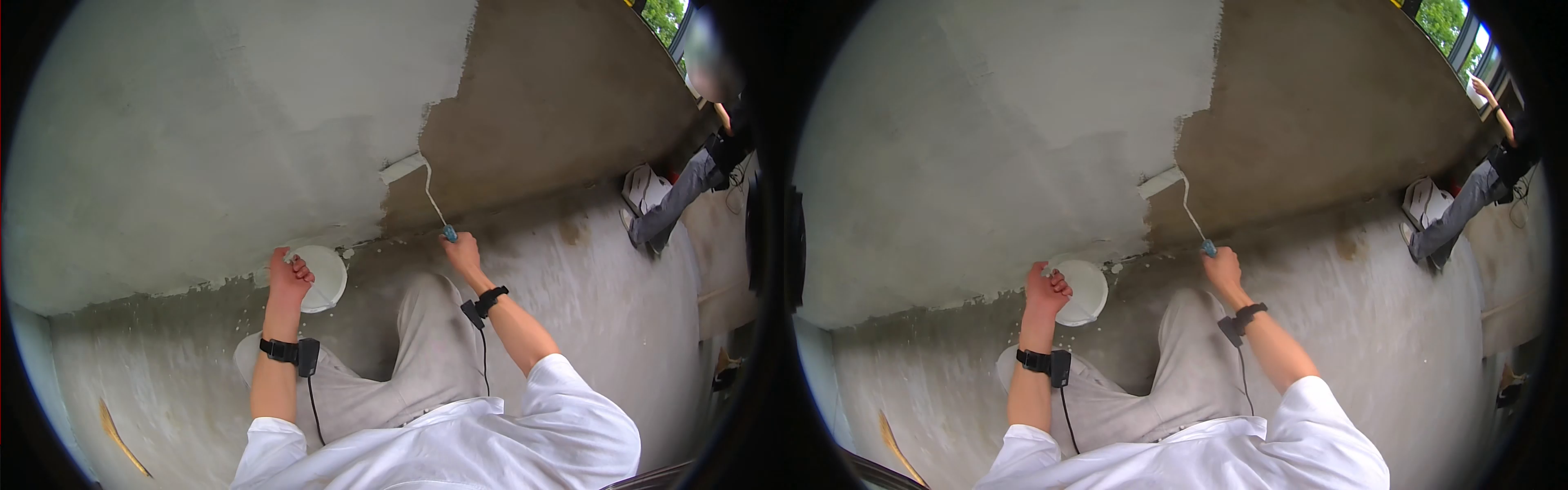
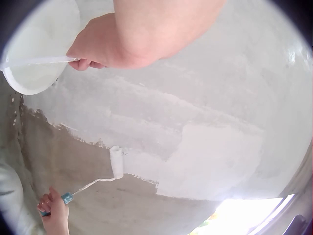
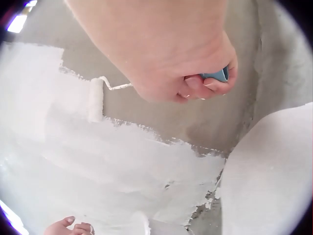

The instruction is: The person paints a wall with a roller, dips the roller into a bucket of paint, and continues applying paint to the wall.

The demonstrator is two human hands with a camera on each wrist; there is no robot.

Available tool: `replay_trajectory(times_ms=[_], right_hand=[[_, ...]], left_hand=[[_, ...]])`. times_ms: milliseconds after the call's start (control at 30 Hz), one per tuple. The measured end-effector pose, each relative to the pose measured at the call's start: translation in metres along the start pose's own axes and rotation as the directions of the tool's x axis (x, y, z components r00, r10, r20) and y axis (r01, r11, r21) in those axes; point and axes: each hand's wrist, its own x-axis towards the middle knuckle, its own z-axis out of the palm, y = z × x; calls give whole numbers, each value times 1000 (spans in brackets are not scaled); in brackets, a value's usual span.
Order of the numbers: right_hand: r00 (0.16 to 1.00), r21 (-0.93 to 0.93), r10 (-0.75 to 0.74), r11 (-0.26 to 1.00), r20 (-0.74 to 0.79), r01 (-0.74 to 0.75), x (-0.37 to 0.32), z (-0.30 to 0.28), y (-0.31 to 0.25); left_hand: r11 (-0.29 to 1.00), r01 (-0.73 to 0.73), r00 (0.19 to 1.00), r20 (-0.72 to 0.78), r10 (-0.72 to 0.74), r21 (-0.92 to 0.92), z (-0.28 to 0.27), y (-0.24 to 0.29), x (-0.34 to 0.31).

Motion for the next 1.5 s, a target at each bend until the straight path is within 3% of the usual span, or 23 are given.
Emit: replay_trajectory(times_ms=[33, 100, 133, 200, 300, 400, 467, 533, 600, 700, 833, 1033, 1167, 1333, 1500], right_hand=[[1000, -3, -12, 1000, 7, 12, -6, -8, -7], [970, 33, -230, 972, -83, 233, -14, -18, -18], [968, 31, -240, 970, -75, 243, -13, -16, -23], [961, 266, -271, 924, -50, 275, -11, -15, -36], [927, 323, -370, 871, -68, 371, -10, -10, -71], [899, 303, -434, 851, -52, 429, -15, -14, -128], [824, 227, -553, 792, -126, 566, -23, -26, -173], [832, 295, -551, 786, -67, 544, -31, -40, -219], [791, 360, -601, 718, -113, 596, -30, -43, -253], [767, 282, -632, 719, -112, 635, -44, -64, -297], [766, 278, -632, 720, -115, 636, -34, -60, -290], [831, 272, -519, 785, -201, 556, 0, -10, -154], [887, 330, -430, 823, -169, 462, 5, -8, -88], [879, 367, -451, 799, -156, 475, 0, -30, -128], [777, 407, -601, 672, -189, 619, -19, -67, -255]], left_hand=[[1000, -9, 1000, -3, 9, -10, 0, 0, 0], [1000, -7, 1000, 13, 7, -12, 0, 0, 0], [1000, -14, 1000, 10, 14, -23, -2, 0, 0], [1000, -1, 1000, 21, 1, -27, -2, 0, 1], [999, 0, 1000, 14, 1, -42, -3, 0, 1], [998, 7, 1000, 15, -6, -56, -2, -1, -1], [998, -7, 1000, 11, 8, -64, 2, -2, -5], [998, -16, 1000, 1, 17, -66, 2, -2, -6], [998, -31, 999, 29, 32, -58, 1, -3, -5], [998, -23, 1000, -9, 23, -51, 4, -2, -7], [999, -23, 1000, -7, 23, -44, 2, -1, -4], [999, -27, 999, -30, 25, -39, -3, 2, 1], [999, -32, 999, -20, 31, -30, -5, 3, 2], [999, -25, 1000, 6, 26, -46, -8, 3, 8], [997, -70, 998, 5, 70, -19, -11, 0, 11]])
